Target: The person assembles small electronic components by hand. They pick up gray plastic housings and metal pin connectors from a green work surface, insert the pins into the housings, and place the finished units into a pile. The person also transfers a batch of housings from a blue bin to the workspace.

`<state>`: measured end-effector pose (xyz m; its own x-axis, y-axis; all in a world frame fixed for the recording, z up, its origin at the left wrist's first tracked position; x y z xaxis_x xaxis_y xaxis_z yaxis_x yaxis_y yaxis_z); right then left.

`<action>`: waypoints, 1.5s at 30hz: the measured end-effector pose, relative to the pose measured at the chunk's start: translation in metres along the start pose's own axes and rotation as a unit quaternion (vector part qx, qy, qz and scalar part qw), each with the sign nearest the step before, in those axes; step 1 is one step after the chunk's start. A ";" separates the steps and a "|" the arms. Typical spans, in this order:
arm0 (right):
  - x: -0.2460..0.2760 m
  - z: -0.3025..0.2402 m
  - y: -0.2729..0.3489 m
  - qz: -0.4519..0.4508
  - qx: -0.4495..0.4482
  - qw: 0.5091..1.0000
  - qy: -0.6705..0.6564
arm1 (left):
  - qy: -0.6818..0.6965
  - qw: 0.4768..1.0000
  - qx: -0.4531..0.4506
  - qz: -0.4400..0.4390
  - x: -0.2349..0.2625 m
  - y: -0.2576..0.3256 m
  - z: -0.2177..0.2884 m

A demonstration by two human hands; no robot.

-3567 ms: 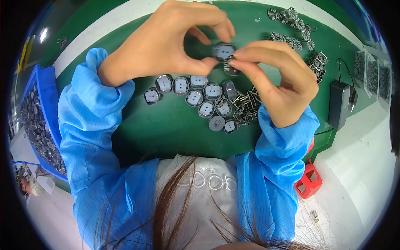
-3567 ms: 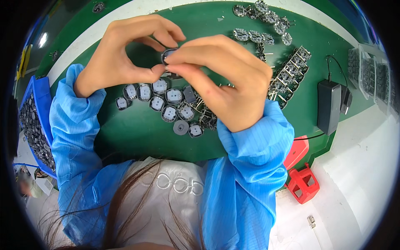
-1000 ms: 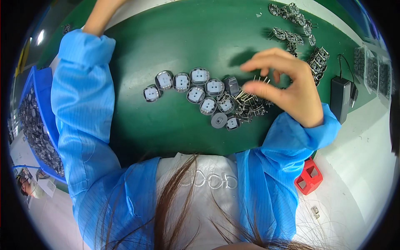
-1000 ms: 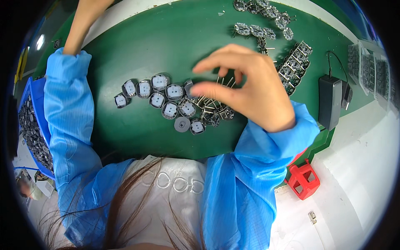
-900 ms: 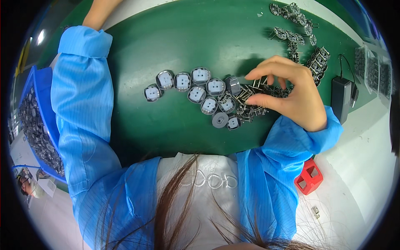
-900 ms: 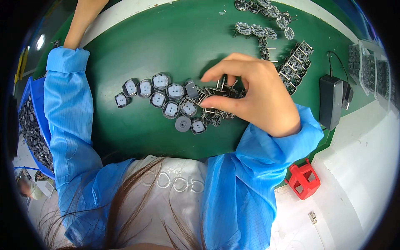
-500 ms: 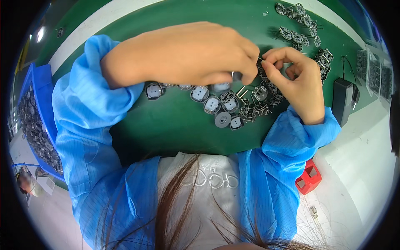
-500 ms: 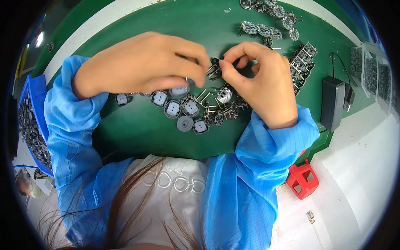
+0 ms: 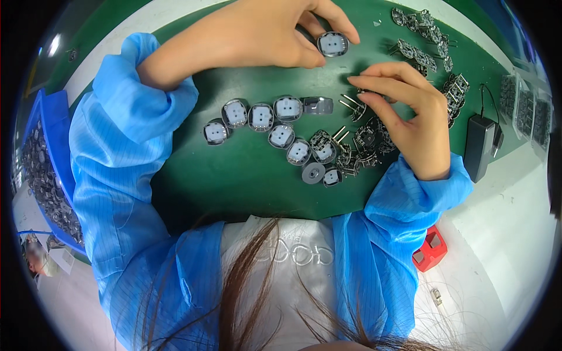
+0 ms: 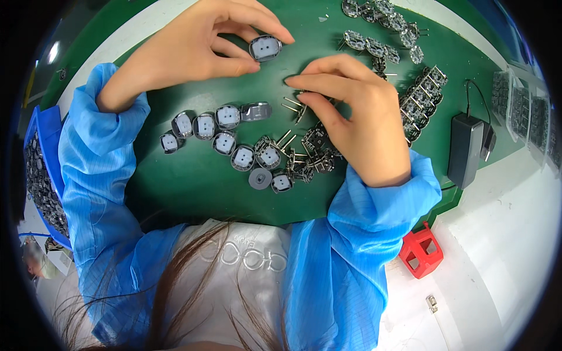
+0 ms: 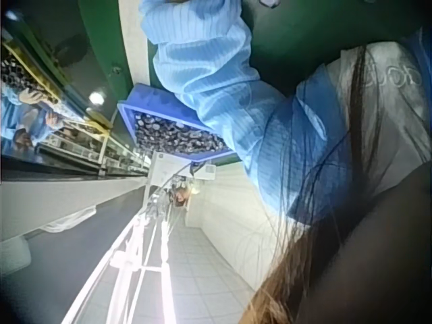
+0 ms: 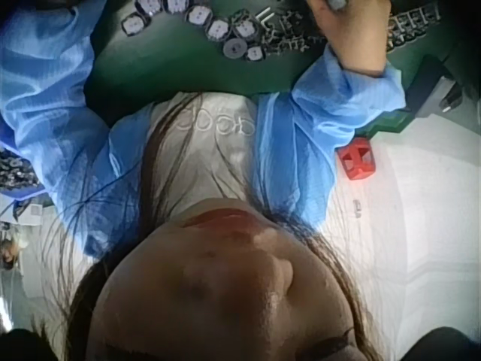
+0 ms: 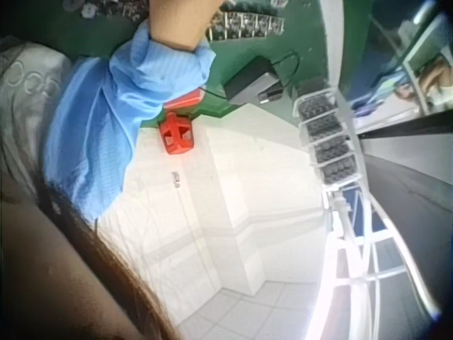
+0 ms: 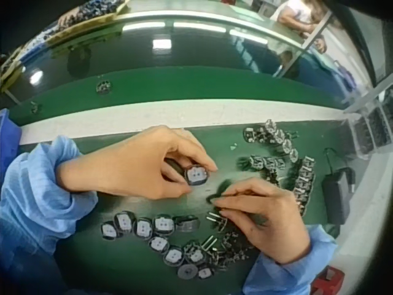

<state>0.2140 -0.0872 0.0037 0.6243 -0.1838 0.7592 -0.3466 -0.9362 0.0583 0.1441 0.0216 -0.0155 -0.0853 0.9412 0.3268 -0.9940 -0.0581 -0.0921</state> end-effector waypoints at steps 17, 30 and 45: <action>0.011 -0.003 0.006 0.132 -0.110 0.941 -0.292 | 0.089 0.995 0.010 0.034 -0.009 -0.001 0.009; 0.019 -0.009 0.009 0.227 -0.080 0.957 -0.164 | 0.155 0.985 0.071 0.026 -0.013 0.004 0.007; 0.018 -0.051 0.019 0.319 0.129 0.938 0.053 | 0.354 0.931 0.075 0.051 -0.029 0.006 -0.016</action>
<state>0.1833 -0.0927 0.0512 0.2706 -0.7126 0.6473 -0.4356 -0.6902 -0.5778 0.1417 -0.0001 -0.0408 -0.1665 0.9084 -0.3834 -0.9860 -0.1546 0.0619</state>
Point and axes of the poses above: each hand's wrist, its own y-axis away from the middle knuckle, its own x-axis out of the back of the hand, z = x × y, the point moved 10 cm from there along -y, towards the middle knuckle, and after that the axes turned 10 degrees about -x, right-handed, at the moved point
